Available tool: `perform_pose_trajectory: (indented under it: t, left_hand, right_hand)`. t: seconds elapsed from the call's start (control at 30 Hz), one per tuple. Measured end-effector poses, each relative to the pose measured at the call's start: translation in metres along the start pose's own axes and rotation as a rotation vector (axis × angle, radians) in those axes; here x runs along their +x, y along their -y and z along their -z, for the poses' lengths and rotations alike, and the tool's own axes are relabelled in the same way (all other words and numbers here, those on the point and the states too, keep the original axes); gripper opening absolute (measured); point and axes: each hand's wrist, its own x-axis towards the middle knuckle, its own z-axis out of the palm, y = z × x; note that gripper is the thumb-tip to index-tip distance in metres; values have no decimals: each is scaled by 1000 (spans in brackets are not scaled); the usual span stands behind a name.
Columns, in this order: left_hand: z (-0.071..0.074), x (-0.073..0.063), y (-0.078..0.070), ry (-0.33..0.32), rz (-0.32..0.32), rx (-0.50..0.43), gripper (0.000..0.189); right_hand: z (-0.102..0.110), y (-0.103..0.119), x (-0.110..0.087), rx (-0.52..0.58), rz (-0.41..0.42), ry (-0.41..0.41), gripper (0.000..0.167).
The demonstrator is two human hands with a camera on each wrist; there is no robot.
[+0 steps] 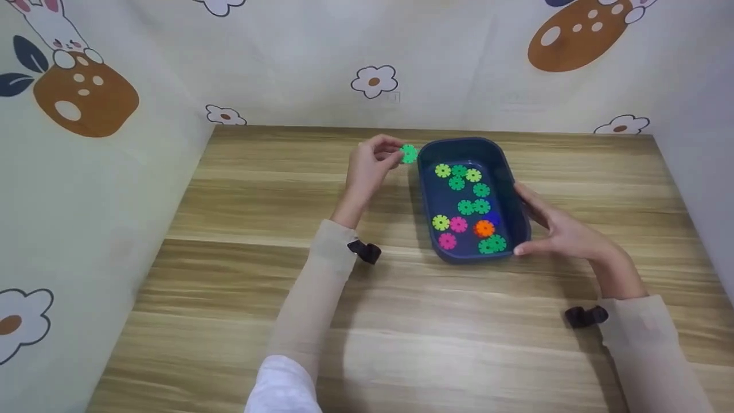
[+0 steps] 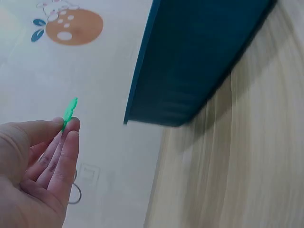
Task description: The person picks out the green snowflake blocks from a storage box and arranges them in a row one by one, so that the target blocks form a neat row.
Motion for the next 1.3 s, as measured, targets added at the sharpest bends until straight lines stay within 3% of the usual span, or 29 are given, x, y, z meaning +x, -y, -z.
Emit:
perform_pose_trajectory:
  t: [0.1, 0.5, 0.7, 0.97, 1.3]
  left_hand:
    - [9, 3, 7, -25, -3, 0, 15]
    - [26, 8, 38, -86, 92, 51, 16]
    - [27, 11, 50, -89, 128, 86, 16]
    - [26, 12, 62, -88, 169, 213, 15]
    - [21, 11, 69, -64, 260, 260, 13]
  right_hand:
    - [0, 0, 0, -1, 2, -1, 109]
    - [0, 2, 1, -28, 3, -4, 109]
    - [0, 1, 0, -22, -13, -7, 110]
    - [0, 4, 1, -32, -46, -10, 109]
    - [-1, 1, 1, -30, -8, -8, 109]
